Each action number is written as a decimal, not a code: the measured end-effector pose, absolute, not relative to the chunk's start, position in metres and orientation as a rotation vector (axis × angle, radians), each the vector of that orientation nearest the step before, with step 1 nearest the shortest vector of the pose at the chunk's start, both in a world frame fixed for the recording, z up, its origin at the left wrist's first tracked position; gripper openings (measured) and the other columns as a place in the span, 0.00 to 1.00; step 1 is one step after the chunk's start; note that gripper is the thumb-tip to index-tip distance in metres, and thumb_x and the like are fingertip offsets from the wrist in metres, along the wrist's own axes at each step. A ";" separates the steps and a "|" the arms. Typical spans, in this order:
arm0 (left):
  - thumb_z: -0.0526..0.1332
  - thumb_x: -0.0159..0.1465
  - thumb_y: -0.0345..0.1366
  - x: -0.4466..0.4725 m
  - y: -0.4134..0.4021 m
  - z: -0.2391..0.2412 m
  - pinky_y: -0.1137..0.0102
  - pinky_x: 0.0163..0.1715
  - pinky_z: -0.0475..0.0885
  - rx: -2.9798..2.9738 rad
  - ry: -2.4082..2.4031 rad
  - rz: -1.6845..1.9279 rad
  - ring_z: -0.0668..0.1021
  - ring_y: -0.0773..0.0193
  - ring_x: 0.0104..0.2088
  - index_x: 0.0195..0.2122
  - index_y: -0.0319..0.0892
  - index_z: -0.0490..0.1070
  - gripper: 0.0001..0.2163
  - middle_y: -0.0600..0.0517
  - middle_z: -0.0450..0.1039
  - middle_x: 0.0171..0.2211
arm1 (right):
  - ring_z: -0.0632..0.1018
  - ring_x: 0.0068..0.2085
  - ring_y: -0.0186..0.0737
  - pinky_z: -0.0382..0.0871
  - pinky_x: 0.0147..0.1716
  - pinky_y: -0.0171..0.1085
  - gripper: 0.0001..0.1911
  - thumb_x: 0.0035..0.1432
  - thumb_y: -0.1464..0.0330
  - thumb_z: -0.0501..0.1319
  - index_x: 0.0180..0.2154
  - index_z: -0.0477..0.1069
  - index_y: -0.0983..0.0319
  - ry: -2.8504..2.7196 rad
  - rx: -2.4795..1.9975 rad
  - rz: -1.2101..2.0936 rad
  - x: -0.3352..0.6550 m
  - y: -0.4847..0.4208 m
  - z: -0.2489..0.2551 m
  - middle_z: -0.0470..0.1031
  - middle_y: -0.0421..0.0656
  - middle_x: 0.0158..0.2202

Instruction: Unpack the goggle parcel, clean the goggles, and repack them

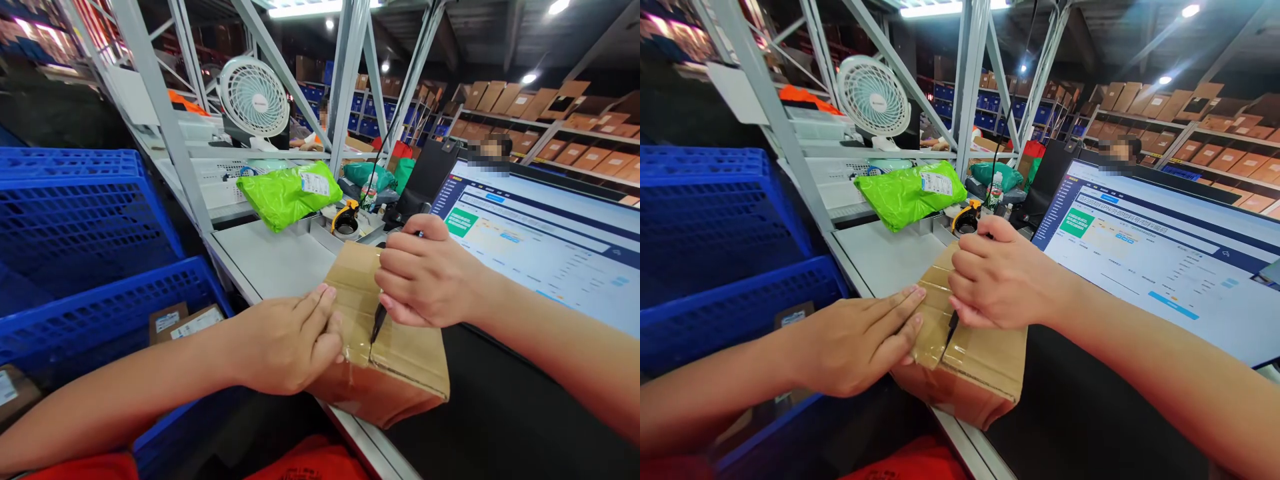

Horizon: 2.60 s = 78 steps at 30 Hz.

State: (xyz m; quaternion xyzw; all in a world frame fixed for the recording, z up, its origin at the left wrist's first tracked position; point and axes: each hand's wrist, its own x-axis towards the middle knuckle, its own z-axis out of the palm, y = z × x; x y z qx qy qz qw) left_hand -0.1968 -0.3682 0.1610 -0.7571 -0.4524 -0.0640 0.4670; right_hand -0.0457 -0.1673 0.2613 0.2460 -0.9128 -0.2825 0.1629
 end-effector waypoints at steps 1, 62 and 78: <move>0.50 0.69 0.31 -0.197 -0.368 0.161 0.64 0.43 0.80 -1.846 -1.105 -0.183 0.84 0.53 0.43 0.40 0.36 0.73 0.12 0.33 0.81 0.41 | 0.67 0.37 0.43 0.57 0.49 0.49 0.21 0.72 0.62 0.44 0.28 0.66 0.56 -2.606 0.681 -0.847 -0.047 -0.164 0.261 0.62 0.41 0.26; 0.59 0.64 0.55 -0.282 -0.309 0.177 0.70 0.28 0.63 -1.915 -2.099 -1.130 0.72 0.64 0.25 0.24 0.42 0.73 0.22 0.52 0.72 0.22 | 0.71 0.35 0.44 0.60 0.34 0.41 0.20 0.71 0.52 0.48 0.35 0.67 0.57 -2.379 -0.451 0.605 0.001 -0.107 0.181 0.73 0.42 0.32; 0.71 0.56 0.45 -0.294 -0.278 0.169 0.66 0.32 0.80 -1.013 -2.654 -2.832 0.82 0.58 0.30 0.48 0.43 0.74 0.21 0.46 0.83 0.37 | 0.62 0.29 0.37 0.59 0.29 0.37 0.21 0.50 0.52 0.67 0.34 0.59 0.56 -1.966 -0.600 1.208 -0.011 -0.150 0.138 0.57 0.35 0.27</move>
